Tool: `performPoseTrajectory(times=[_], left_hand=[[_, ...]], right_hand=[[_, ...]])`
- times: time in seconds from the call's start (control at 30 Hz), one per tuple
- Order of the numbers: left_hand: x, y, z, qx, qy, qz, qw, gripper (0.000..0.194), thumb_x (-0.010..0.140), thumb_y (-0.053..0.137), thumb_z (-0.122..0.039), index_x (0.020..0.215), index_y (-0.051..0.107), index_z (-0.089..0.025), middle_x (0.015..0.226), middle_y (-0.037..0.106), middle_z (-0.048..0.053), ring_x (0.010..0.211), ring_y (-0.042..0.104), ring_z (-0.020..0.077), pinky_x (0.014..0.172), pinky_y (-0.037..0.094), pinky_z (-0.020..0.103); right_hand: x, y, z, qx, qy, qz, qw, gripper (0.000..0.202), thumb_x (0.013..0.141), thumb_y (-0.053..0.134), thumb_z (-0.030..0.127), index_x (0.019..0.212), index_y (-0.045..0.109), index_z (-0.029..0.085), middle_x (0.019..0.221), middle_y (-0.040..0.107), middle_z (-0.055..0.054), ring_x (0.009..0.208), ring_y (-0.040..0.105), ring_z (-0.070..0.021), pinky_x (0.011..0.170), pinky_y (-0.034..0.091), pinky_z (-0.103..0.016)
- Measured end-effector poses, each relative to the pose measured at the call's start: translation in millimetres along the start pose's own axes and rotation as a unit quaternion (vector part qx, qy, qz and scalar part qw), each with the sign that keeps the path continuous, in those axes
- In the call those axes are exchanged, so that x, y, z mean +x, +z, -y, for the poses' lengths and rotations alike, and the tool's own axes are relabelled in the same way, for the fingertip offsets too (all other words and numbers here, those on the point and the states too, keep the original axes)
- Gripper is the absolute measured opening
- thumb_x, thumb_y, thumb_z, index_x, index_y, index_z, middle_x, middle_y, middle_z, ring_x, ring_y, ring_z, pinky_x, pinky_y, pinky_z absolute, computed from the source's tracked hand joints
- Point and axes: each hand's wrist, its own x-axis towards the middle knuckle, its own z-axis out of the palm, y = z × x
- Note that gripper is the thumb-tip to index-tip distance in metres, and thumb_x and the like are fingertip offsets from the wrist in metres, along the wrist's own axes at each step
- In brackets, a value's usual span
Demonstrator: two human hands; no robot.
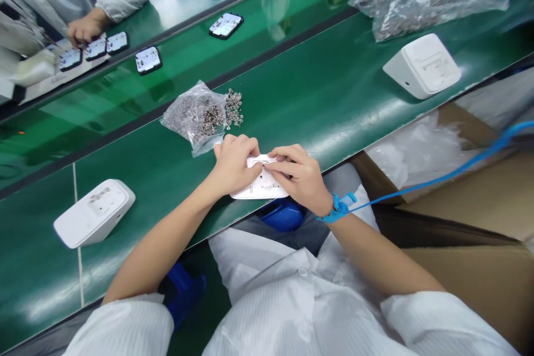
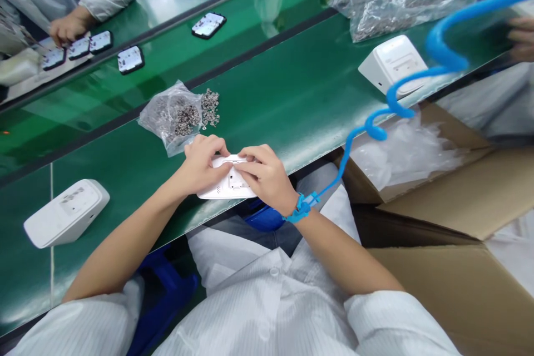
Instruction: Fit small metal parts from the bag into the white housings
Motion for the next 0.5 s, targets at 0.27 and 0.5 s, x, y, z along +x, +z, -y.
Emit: performPoseTrajectory(times=[0.27,0.5], left_hand=[[-2,2.0,-1,0.045,0.045,-0.028,0.998,0.008,0.084,0.061,-0.025,0.086,0.054,-0.021,0.099,0.065,0.004,0.104,0.049,0.0269,0.080,0.026,0.042],[-3,4.2,-2,0.076,0.048,-0.052,0.995,0.010,0.082,0.064,-0.025,0.084,0.055,-0.020,0.100,0.067,0.005,0.106,0.050,0.0281,0.079,0.025,0.042]], right_hand=[[6,-7,3,-0.028,-0.029,0.064,0.997,0.024,0.102,0.056,0.020,0.091,0.077,0.023,0.112,0.071,-0.011,0.089,0.059,-0.0206,0.079,0.057,-0.040],[24,-10,-12,0.057,0.081,0.025,0.995,0.017,0.099,0.060,0.021,0.104,0.076,0.022,0.096,0.075,-0.006,0.084,0.068,-0.0180,0.074,0.055,-0.032]])
